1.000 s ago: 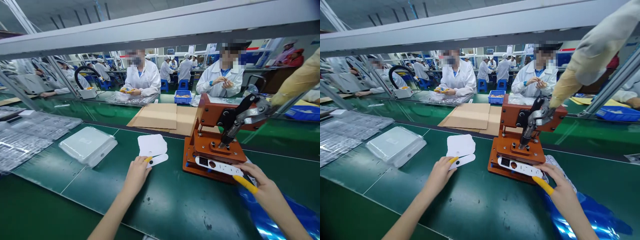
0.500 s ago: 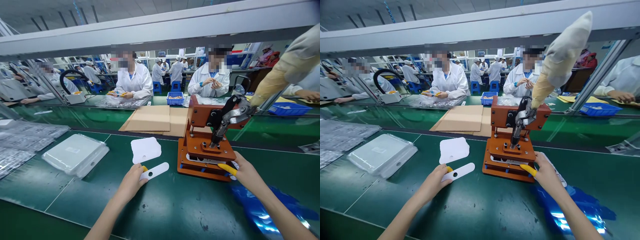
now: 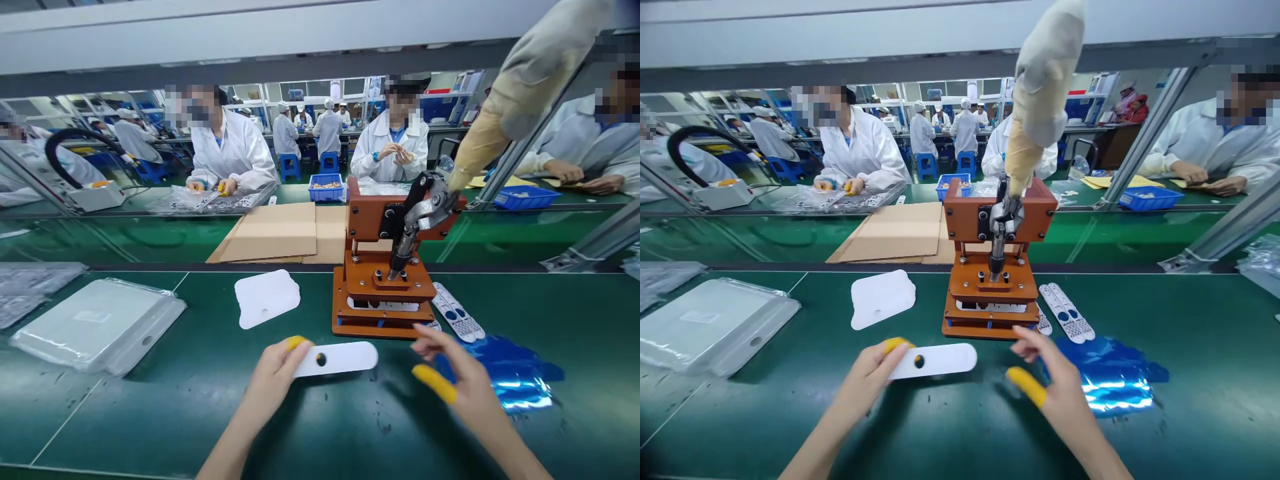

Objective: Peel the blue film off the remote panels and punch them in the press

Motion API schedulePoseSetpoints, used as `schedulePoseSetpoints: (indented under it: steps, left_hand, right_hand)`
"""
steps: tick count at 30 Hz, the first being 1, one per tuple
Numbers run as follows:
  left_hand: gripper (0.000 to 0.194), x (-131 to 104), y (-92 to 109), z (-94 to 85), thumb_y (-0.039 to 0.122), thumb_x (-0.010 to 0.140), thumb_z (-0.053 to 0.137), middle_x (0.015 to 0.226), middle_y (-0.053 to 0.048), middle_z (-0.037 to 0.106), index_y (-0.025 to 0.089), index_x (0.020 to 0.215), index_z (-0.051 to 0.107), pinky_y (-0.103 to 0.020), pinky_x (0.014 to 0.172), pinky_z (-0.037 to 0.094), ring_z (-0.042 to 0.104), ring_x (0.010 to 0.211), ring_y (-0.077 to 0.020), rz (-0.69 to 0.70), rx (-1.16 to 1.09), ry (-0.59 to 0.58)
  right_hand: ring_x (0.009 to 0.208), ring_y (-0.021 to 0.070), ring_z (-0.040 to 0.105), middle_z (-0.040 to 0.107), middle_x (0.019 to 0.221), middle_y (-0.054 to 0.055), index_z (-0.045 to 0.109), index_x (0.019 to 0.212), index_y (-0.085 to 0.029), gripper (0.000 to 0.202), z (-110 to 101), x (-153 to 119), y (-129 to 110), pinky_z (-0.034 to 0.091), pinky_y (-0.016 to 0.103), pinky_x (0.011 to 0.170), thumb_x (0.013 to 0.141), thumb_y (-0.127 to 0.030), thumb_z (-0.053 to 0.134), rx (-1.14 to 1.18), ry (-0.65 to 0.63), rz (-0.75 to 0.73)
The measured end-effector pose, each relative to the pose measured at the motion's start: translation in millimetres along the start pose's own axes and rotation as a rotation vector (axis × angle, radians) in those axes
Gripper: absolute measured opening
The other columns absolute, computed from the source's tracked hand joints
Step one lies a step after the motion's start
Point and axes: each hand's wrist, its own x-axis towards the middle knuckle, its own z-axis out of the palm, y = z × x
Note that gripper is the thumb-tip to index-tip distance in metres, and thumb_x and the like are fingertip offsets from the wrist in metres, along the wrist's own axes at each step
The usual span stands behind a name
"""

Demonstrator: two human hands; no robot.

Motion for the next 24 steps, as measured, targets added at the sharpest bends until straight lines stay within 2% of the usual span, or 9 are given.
schedulePoseSetpoints:
  steps: [2, 3, 6, 8, 10, 12, 15, 18, 24]
  left_hand:
    - [0.037, 10.5, 14.2, 24.6, 0.048, 0.081, 0.055, 0.057, 0.0, 0.048, 0.017, 0.06, 0.061, -0.023, 0.047, 0.027, 0.04, 0.054, -0.0132, 0.055, 0.006, -0.136]
    - [0.038, 15.2, 18.7, 36.5, 0.048, 0.083, 0.053, 0.058, 0.001, 0.047, 0.017, 0.061, 0.058, -0.023, 0.047, 0.027, 0.039, 0.054, -0.0125, 0.063, -0.006, -0.196]
    - [0.038, 23.9, 22.9, 61.4, 0.049, 0.085, 0.049, 0.062, 0.001, 0.046, 0.017, 0.066, 0.055, -0.022, 0.049, 0.028, 0.04, 0.055, -0.0118, 0.066, -0.05, -0.302]
    - [0.039, 26.9, 20.9, 66.1, 0.05, 0.086, 0.047, 0.06, 0.002, 0.045, 0.017, 0.066, 0.054, -0.022, 0.049, 0.028, 0.04, 0.054, -0.0114, 0.072, -0.064, -0.319]
    - [0.043, 31.2, 17.2, 62.8, 0.05, 0.088, 0.044, 0.055, 0.003, 0.044, 0.017, 0.063, 0.054, -0.023, 0.049, 0.029, 0.039, 0.05, -0.0109, 0.091, -0.052, -0.257]
    - [0.043, 38.6, 12.8, 55.5, 0.049, 0.089, 0.043, 0.055, 0.001, 0.049, 0.017, 0.064, 0.058, -0.025, 0.055, 0.034, 0.044, 0.051, -0.0123, 0.151, -0.027, -0.075]
    - [0.027, 53.0, 6.6, 47.1, 0.041, 0.087, 0.051, 0.082, -0.005, 0.064, 0.02, 0.092, 0.068, -0.029, 0.072, 0.04, 0.056, 0.076, -0.0191, 0.311, -0.008, 0.166]
    - [0.035, 62.3, 2.0, 48.4, 0.034, 0.083, 0.059, 0.11, -0.007, 0.063, 0.026, 0.118, 0.061, -0.034, 0.089, 0.039, 0.054, 0.1, -0.0246, 0.445, 0.006, 0.132]
    - [0.039, 61.7, -6.1, 56.6, 0.033, 0.085, 0.058, 0.121, -0.007, 0.058, 0.028, 0.124, 0.057, -0.038, 0.099, 0.034, 0.05, 0.113, -0.0264, 0.441, -0.018, 0.079]
  right_hand:
    - [0.095, 0.0226, 0.06, 0.063, 0.107, 0.005, 0.055, 0.123, -0.031, 0.049, 5.7, -11.7, -8.5, 0.054, 0.036, 0.079, 0.08, -0.053, 0.06, 0.048, -0.155, 0.018]
    - [0.099, 0.0238, 0.059, 0.062, 0.112, 0.005, 0.057, 0.121, -0.031, 0.048, 6.9, -14.0, -10.8, 0.053, 0.037, 0.081, 0.079, -0.055, 0.061, 0.045, -0.176, 0.036]
    - [0.109, 0.0268, 0.055, 0.06, 0.12, 0.006, 0.059, 0.116, -0.028, 0.047, 2.3, -12.2, -10.1, 0.052, 0.039, 0.084, 0.077, -0.055, 0.063, 0.026, -0.143, 0.079]
    - [0.11, 0.0276, 0.054, 0.06, 0.119, 0.007, 0.059, 0.115, -0.028, 0.046, -6.0, -7.3, -3.7, 0.052, 0.039, 0.085, 0.078, -0.054, 0.063, 0.018, -0.132, 0.059]
    - [0.112, 0.0289, 0.053, 0.06, 0.117, 0.007, 0.061, 0.113, -0.028, 0.044, -16.4, 0.8, 7.5, 0.049, 0.042, 0.089, 0.078, -0.056, 0.061, -0.022, -0.092, 0.018]
    - [0.116, 0.0307, 0.05, 0.058, 0.117, 0.008, 0.063, 0.109, -0.027, 0.045, -26.0, 13.9, 23.0, 0.044, 0.046, 0.096, 0.078, -0.059, 0.059, -0.073, -0.031, -0.01]
    - [0.122, 0.0316, 0.046, 0.056, 0.12, 0.008, 0.063, 0.106, -0.026, 0.047, -31.8, 41.8, 45.7, 0.038, 0.048, 0.103, 0.076, -0.063, 0.058, -0.103, -0.028, -0.035]
    - [0.122, 0.0308, 0.047, 0.055, 0.121, 0.009, 0.064, 0.102, -0.024, 0.05, -25.3, 68.3, 54.2, 0.036, 0.046, 0.106, 0.073, -0.064, 0.059, -0.097, -0.052, -0.083]
    - [0.123, 0.0293, 0.046, 0.051, 0.13, 0.008, 0.06, 0.113, -0.026, 0.046, -12.9, 85.4, 41.2, 0.04, 0.045, 0.102, 0.078, -0.056, 0.058, -0.147, -0.158, -0.106]
